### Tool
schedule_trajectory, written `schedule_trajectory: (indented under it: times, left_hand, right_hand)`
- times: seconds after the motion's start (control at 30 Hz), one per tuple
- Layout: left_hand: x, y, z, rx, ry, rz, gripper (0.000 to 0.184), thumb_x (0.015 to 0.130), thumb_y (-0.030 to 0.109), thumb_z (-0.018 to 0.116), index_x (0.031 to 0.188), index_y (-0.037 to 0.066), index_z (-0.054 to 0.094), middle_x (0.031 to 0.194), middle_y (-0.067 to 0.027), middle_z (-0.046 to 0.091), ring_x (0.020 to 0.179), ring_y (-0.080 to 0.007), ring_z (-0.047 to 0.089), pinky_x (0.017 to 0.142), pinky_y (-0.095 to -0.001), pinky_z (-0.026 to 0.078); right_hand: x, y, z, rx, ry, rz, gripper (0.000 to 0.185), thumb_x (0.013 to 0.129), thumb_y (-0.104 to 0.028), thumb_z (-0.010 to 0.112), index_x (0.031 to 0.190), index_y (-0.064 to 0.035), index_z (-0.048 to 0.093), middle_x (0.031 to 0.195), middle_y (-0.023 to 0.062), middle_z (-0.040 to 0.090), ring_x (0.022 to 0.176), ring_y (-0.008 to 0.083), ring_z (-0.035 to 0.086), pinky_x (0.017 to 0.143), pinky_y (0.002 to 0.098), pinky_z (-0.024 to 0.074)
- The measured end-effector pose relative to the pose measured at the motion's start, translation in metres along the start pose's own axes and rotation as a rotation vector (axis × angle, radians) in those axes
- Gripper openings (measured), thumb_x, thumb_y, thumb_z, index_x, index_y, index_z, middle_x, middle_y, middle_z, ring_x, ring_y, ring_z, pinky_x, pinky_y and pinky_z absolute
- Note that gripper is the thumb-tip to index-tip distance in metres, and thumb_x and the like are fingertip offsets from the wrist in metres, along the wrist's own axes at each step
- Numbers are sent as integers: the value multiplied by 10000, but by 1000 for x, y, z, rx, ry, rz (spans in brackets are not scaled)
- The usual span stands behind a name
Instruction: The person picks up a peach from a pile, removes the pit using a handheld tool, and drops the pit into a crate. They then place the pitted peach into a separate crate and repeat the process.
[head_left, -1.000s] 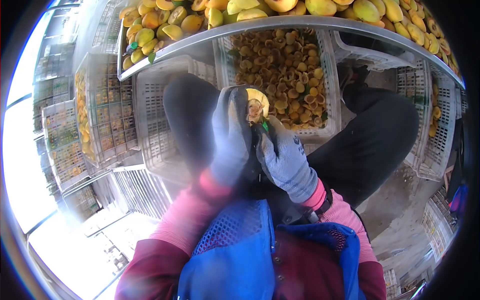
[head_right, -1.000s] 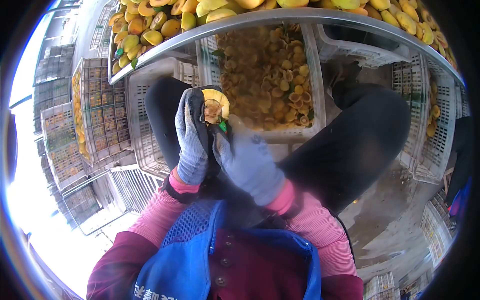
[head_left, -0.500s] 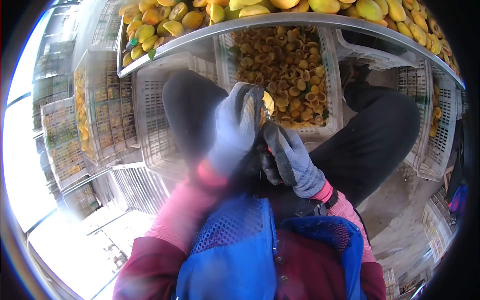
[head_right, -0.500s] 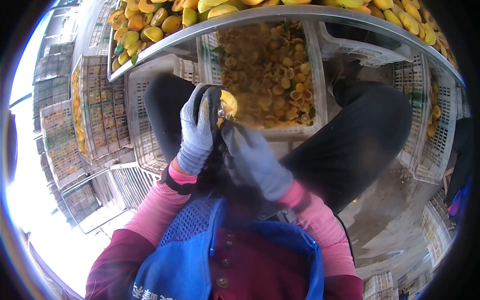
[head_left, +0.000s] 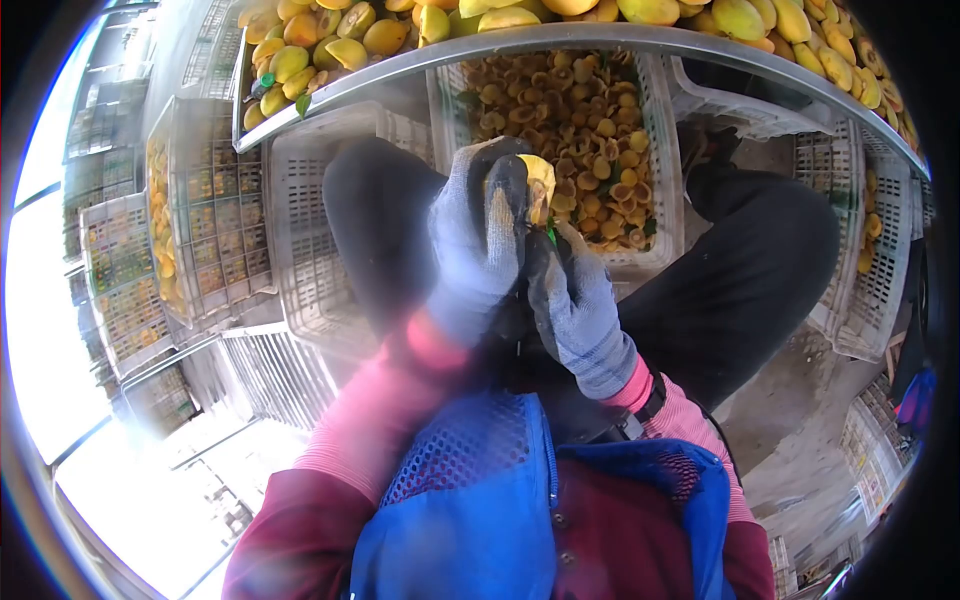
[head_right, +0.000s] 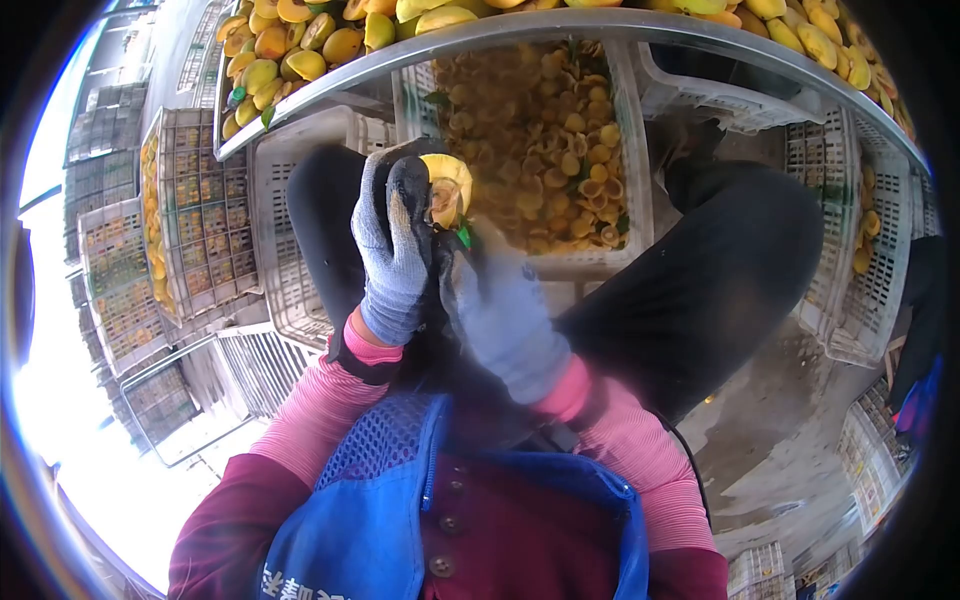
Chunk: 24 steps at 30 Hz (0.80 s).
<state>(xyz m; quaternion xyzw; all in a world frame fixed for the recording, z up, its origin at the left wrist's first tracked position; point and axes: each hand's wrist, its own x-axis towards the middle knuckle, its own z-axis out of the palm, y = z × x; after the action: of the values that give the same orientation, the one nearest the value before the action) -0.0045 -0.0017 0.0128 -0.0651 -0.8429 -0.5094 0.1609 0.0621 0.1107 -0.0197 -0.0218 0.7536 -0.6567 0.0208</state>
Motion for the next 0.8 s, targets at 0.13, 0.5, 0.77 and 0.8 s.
schedule_trajectory:
  times: [0.13, 0.5, 0.77, 0.8]
  left_hand:
    - [0, 3, -3, -52, -86, -61, 238, 891, 165, 487, 1034, -12, 559, 822, -140, 642, 712, -214, 642, 648, -299, 491]
    - [-7, -3, -6, -223, -286, -297, 287, 937, 152, 464, 1131, -54, 512, 988, -113, 596, 903, -162, 563, 808, -276, 446]
    - [-14, 2, 14, -368, -94, -408, 339, 950, 322, 460, 923, 18, 607, 790, -46, 610, 693, -102, 553, 646, -247, 447]
    - [-19, 1, 16, -444, -27, -442, 346, 952, 328, 455, 923, 21, 611, 787, -47, 613, 690, -105, 553, 646, -249, 447]
  right_hand:
    - [4, -26, -6, 624, -115, 459, 422, 951, -362, 447, 1186, -12, 474, 798, 98, 546, 473, 132, 486, 371, 242, 385]
    - [14, -22, -26, 1221, -463, 941, 467, 928, -528, 408, 803, -86, 494, 542, -8, 407, 349, 74, 320, 274, 216, 245]
    - [16, -4, -15, 2207, -846, 725, 435, 961, -485, 338, 874, -80, 471, 577, -1, 415, 397, 74, 403, 300, 203, 339]
    - [22, -12, -21, 2185, -891, 659, 425, 962, -482, 343, 870, -82, 456, 585, -2, 403, 407, 82, 387, 314, 213, 328]
